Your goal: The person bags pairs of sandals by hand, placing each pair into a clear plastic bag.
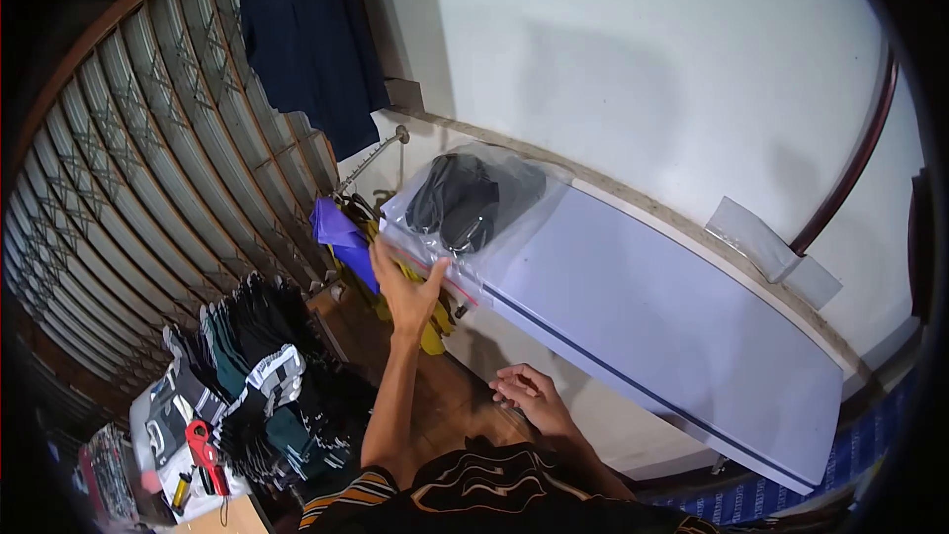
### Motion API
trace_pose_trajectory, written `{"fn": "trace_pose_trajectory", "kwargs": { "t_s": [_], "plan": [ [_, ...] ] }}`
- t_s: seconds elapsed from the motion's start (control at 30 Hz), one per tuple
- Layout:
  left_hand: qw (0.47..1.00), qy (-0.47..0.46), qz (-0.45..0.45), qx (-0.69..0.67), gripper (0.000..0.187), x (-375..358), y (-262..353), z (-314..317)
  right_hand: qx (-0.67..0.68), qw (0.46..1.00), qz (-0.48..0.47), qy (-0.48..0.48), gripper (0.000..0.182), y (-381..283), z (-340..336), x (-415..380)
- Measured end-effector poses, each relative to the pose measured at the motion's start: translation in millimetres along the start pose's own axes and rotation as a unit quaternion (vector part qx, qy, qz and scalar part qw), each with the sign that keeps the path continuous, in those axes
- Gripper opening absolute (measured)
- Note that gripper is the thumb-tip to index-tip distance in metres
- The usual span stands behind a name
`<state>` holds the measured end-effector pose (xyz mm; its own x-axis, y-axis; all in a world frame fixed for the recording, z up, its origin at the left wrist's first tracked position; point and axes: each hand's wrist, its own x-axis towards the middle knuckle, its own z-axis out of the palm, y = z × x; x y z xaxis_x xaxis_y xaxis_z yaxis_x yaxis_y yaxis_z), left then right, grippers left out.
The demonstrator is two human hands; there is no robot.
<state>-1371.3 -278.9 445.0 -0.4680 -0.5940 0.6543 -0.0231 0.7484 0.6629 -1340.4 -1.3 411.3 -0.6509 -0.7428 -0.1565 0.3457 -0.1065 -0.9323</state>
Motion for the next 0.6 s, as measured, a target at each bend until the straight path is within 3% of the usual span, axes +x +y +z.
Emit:
{"fn": "trace_pose_trajectory", "kwargs": {
  "t_s": [0.07, 0.2, 0.27, 0.33, 0.37, 0.43, 0.6],
  "plan": [
    [0.992, 0.099, -0.082, -0.003, 0.099, -44, -10, -2, -0.015, 0.999, 0.036, 0.012, 0.02, 7, -8, -16],
    [0.975, -0.007, -0.218, -0.049, 0.079, -173, -27, -16, -0.021, 0.998, 0.065, 0.014, 0.018, 47, -42, -44],
    [0.936, -0.114, -0.32, -0.092, 0.074, -265, -59, -13, -0.024, 0.995, 0.088, 0.028, 0.023, 73, -63, -58],
    [0.915, -0.25, -0.313, -0.046, 0.072, -335, -46, -30, -0.038, 0.992, 0.12, 0.017, 0.02, 95, -84, -75],
    [0.914, -0.242, -0.322, -0.043, 0.072, -352, -25, -40, -0.049, 0.988, 0.144, 0.015, 0.016, 106, -95, -85],
    [0.811, -0.378, -0.445, -0.046, 0.073, -384, 30, -64, -0.061, 0.982, 0.177, 0.017, 0.016, 130, -116, -105],
    [0.826, -0.336, -0.448, -0.065, 0.075, -487, 69, -79, -0.106, 0.966, 0.235, 0.012, 0.018, 190, -163, -158]
  ]
}}
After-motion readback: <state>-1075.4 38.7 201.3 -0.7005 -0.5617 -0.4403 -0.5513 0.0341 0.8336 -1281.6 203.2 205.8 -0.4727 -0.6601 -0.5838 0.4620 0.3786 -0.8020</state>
